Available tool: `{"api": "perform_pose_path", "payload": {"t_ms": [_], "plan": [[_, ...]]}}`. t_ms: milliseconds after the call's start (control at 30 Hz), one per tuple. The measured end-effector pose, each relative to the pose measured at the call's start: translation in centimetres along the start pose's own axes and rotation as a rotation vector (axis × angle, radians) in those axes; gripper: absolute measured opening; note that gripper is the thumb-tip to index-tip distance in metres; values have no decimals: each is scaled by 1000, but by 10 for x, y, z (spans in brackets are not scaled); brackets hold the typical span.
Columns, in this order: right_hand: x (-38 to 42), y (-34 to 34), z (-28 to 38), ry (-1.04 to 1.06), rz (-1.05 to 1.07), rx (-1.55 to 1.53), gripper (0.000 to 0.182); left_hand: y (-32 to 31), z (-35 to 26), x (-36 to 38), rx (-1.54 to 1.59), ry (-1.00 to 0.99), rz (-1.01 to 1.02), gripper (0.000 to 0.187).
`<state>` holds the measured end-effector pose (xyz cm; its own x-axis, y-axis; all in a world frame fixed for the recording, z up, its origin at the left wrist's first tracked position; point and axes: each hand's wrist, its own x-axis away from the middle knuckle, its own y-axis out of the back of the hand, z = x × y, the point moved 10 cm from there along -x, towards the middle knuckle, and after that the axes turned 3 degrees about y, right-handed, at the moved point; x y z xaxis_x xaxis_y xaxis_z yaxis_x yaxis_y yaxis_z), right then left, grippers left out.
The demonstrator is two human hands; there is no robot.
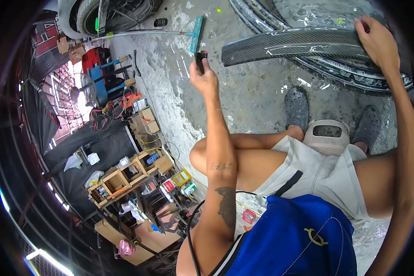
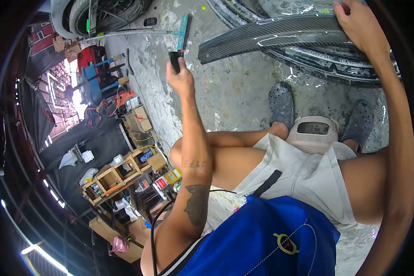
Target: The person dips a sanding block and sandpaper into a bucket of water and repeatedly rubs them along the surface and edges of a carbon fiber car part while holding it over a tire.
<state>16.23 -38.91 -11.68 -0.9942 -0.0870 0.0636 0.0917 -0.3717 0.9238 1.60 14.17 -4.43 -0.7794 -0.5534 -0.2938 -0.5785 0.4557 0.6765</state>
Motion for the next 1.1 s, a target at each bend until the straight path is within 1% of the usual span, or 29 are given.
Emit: {"api": "perform_pose_path", "payload": {"t_ms": [67, 133, 167, 200, 267, 300, 333, 400, 467, 500, 533, 600, 633, 667, 733, 767, 800, 833, 867, 900, 933, 967, 1000, 1033, 1067, 1100], "plan": [[0, 0, 2, 0, -1, -2, 49, -16, -28, -1, -61, -94, 214, 13], [-3, -3, 4, 7, -2, -10, 48, -28, -33, 8, -105, -233, 323, 12], [-3, -1, 3, 3, -9, -12, 48, -31, -32, 8, -137, -288, 326, 14], [-3, 1, 2, -2, -16, -10, 48, -36, -31, 1, -131, -296, 329, 14], [-1, 2, 1, -9, -22, -11, 48, -49, -20, -11, -195, -249, 360, 13], [-1, 2, 2, -8, -26, -14, 48, -55, -18, -18, -132, -265, 357, 12], [0, 0, 3, -8, -21, -22, 48, -60, -14, -22, -132, -214, 411, 14], [-2, 1, 4, -8, -30, -20, 48, -53, -28, -17, -194, -370, 420, 14], [-1, 6, 2, -14, -46, -17, 48, -42, -41, 2, -150, -360, 477, 14], [0, 7, 0, -17, -50, -16, 47, -38, -47, 9, -144, -427, 464, 14], [2, 9, 0, -20, -56, -18, 47, -46, -46, 5, -137, -433, 469, 14], [3, 7, 2, -19, -57, -29, 47, -51, -37, -7, -231, -417, 449, 13], [4, 5, 3, -14, -58, -38, 47, -56, -31, -14, -250, -365, 450, 11], [3, 4, 2, -12, -66, -44, 47, -62, -21, -19, -176, -268, 476, 11], [5, 5, 3, 14, -86, -68, 47, -52, -34, -7, -347, -398, 429, 10], [4, 7, 8, 78, -74, -32, 45, -47, -42, 2, -345, -420, 416, 10], [11, 20, 23, 65, -82, -23, 45, -41, -51, 14, -344, -438, 402, 11], [25, 46, 48, 48, -156, -38, 37, -37, -61, 25, -384, -461, 374, 16], [34, 63, 58, 39, -225, -53, 29, -44, -67, 27, -372, -457, 375, 16], [-27, -43, -57, 154, -1, -262, 34, -44, -76, 32, -396, -491, 321, 21], [-9, -13, -24, 124, -80, -192, 34, -43, -83, 37, -422, -521, 266, 26], [10, 22, 13, 87, -156, -124, 33, -53, -81, 37, -413, -494, 252, 35], [30, 57, 51, 46, -230, -58, 33, -68, -98, 46, -331, -547, 250, 29], [33, 62, 54, 44, -250, -99, 33, -90, -122, 59, -246, -605, 245, 22], [33, 66, 53, 43, -258, -91, 33, -118, -149, 79, -67, -698, 273, 33], [34, 66, 53, 33, -243, -96, 33, -137, -189, 99, 9, -660, 314, 40]]}}
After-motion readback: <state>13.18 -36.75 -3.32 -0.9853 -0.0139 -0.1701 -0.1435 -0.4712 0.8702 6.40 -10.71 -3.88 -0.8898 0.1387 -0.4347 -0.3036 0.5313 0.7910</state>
